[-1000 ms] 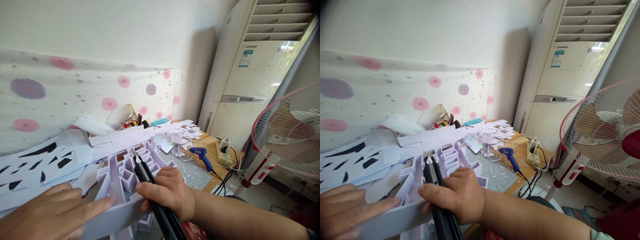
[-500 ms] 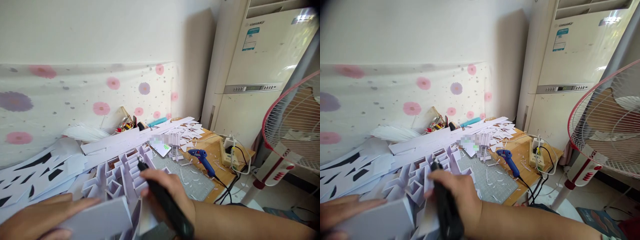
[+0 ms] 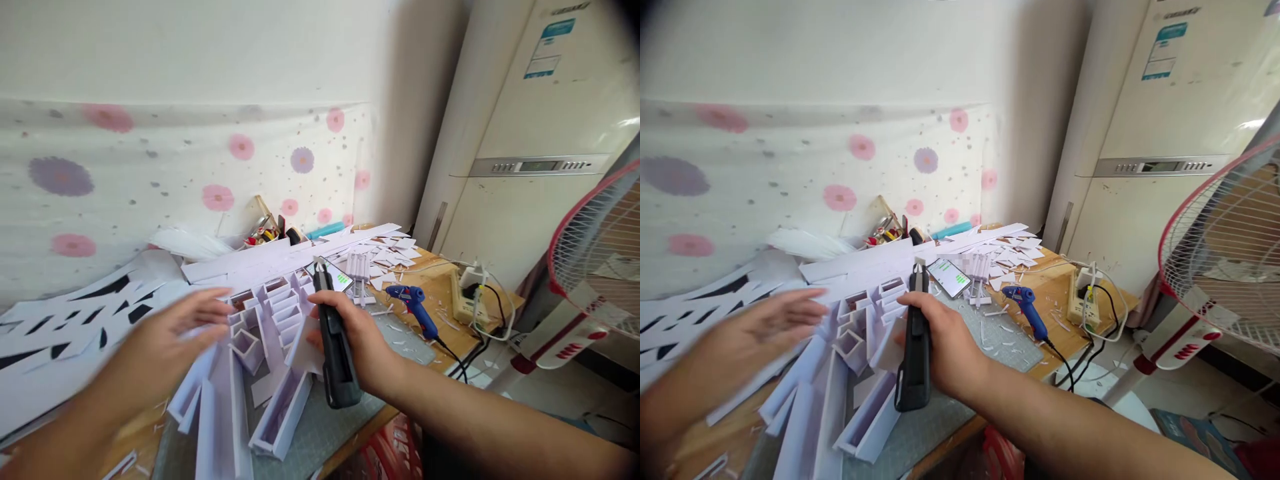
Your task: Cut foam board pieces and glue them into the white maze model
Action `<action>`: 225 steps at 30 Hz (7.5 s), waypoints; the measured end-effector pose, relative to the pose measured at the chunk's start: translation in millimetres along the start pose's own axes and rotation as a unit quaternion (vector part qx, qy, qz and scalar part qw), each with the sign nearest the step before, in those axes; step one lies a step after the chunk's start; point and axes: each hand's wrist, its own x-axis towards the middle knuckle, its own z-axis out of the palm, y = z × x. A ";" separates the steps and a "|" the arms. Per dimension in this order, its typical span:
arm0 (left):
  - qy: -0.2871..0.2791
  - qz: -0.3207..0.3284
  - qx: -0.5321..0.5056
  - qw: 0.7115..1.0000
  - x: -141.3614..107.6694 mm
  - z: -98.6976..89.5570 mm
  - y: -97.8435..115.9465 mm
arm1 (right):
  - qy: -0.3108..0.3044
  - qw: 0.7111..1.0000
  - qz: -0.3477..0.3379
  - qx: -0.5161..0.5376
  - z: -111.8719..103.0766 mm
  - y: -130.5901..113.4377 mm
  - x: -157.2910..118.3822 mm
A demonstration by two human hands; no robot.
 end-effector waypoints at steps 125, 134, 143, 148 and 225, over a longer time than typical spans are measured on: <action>0.164 0.350 0.187 0.903 -35.6 80.5 -27.0 | -0.139 0.901 0.333 0.241 18.4 -22.8 -10.7; -0.122 0.096 -0.267 0.951 -42.4 67.4 -31.9 | -0.174 0.934 0.273 0.150 2.0 -25.4 4.4; -0.166 0.082 -0.303 0.935 -42.3 74.6 -36.9 | -0.139 0.977 0.158 -0.037 -8.8 -17.7 2.7; -0.093 0.126 -0.299 0.941 -46.5 81.1 -41.3 | -0.247 0.951 0.147 -0.115 -16.2 -15.6 -4.8; 0.026 0.121 -0.257 0.958 -45.0 77.2 -28.5 | -0.154 0.925 0.327 0.117 5.6 -24.7 6.8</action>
